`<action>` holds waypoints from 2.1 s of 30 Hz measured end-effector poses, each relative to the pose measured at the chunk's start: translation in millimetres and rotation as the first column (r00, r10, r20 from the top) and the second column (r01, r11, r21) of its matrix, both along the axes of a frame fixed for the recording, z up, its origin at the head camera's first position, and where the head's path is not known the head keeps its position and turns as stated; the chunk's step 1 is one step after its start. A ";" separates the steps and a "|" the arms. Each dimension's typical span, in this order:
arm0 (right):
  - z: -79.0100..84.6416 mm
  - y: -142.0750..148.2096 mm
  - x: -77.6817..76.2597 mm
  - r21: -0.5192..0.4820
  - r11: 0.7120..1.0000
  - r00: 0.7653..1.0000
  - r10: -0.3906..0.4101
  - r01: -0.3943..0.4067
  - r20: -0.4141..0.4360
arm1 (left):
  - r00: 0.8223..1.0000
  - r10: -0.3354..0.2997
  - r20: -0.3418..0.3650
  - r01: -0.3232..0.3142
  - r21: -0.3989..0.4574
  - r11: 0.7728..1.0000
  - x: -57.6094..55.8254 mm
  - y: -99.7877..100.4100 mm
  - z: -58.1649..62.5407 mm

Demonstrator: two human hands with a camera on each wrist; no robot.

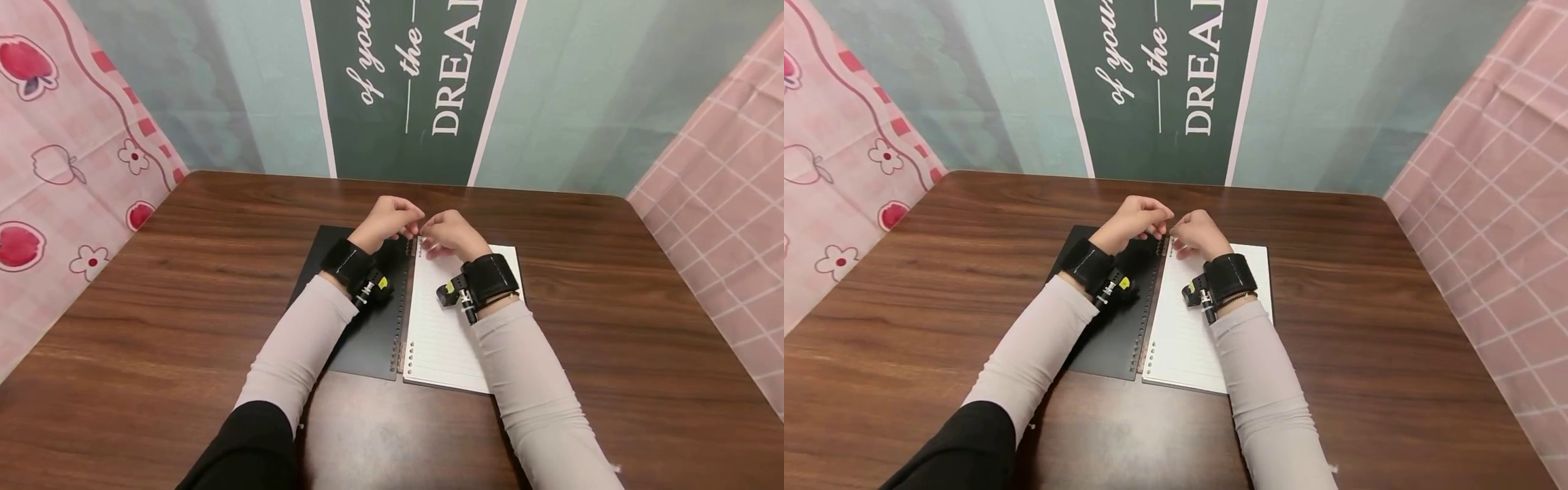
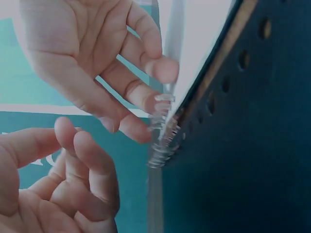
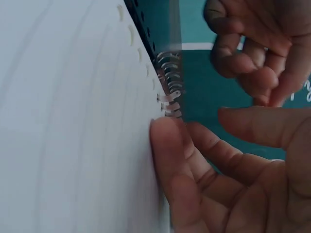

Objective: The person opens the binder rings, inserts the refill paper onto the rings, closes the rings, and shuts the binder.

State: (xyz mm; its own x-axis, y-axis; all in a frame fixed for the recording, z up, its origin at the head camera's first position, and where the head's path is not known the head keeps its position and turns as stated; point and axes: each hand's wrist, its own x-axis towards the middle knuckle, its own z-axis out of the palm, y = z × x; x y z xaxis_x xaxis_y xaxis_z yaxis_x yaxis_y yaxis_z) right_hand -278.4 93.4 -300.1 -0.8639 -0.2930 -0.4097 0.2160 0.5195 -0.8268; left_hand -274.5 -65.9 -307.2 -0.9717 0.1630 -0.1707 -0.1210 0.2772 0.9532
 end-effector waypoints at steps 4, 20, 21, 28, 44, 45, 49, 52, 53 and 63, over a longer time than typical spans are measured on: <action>-4.2 1.1 -4.5 -0.015 0.999 0.998 -0.038 0.039 0.043 | 0.998 -0.005 0.055 0.005 0.004 1.000 -4.4 1.9 -4.8; -10.8 -0.1 -19.7 0.103 0.994 0.996 0.028 -0.036 0.085 | 0.987 -0.006 0.162 0.015 -0.053 0.998 -12.2 -2.9 -15.5; -11.3 -0.3 -19.6 0.104 0.994 0.996 0.033 -0.042 0.087 | 0.986 -0.006 0.166 0.015 -0.057 0.998 -12.0 -3.0 -16.1; -11.6 6.5 -18.1 0.056 0.998 0.996 0.016 -0.021 0.085 | 0.977 -0.020 0.213 0.034 -0.060 0.998 -10.4 -9.5 -12.3; -15.0 1.3 -9.7 0.043 0.998 0.998 0.041 -0.043 0.038 | 0.989 -0.095 0.111 0.105 -0.093 0.990 9.2 -19.5 -18.1; -15.1 0.8 -9.3 0.040 0.998 0.998 0.051 -0.052 0.021 | 0.990 -0.094 0.104 0.104 -0.100 0.990 9.3 -19.2 -17.9; -14.5 0.3 -8.4 0.039 0.995 0.994 0.096 -0.094 -0.060 | 0.992 -0.091 0.086 0.100 -0.108 0.989 6.4 -19.3 -16.9; -16.7 1.3 -8.8 0.055 0.991 0.987 0.128 -0.123 -0.096 | 0.992 -0.095 0.082 0.105 -0.127 0.986 4.6 -17.9 -18.8; -17.3 1.5 -9.1 0.060 0.990 0.986 0.135 -0.130 -0.098 | 0.992 -0.096 0.082 0.107 -0.137 0.985 4.1 -17.4 -19.4; -12.1 5.0 -16.5 0.076 0.986 0.983 0.158 -0.152 -0.091 | 0.994 -0.092 0.066 0.103 -0.193 0.976 -0.5 -13.8 -12.4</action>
State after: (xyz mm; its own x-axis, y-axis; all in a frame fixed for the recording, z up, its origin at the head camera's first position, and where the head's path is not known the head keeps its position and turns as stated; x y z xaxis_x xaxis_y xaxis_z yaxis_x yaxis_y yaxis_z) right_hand -295.0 98.4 -312.2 -0.8464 -0.4006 -0.3508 0.0499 0.5961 -0.8013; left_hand -274.9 -79.8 -319.6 -0.9408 0.2148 -0.2624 -0.1357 0.4705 0.8719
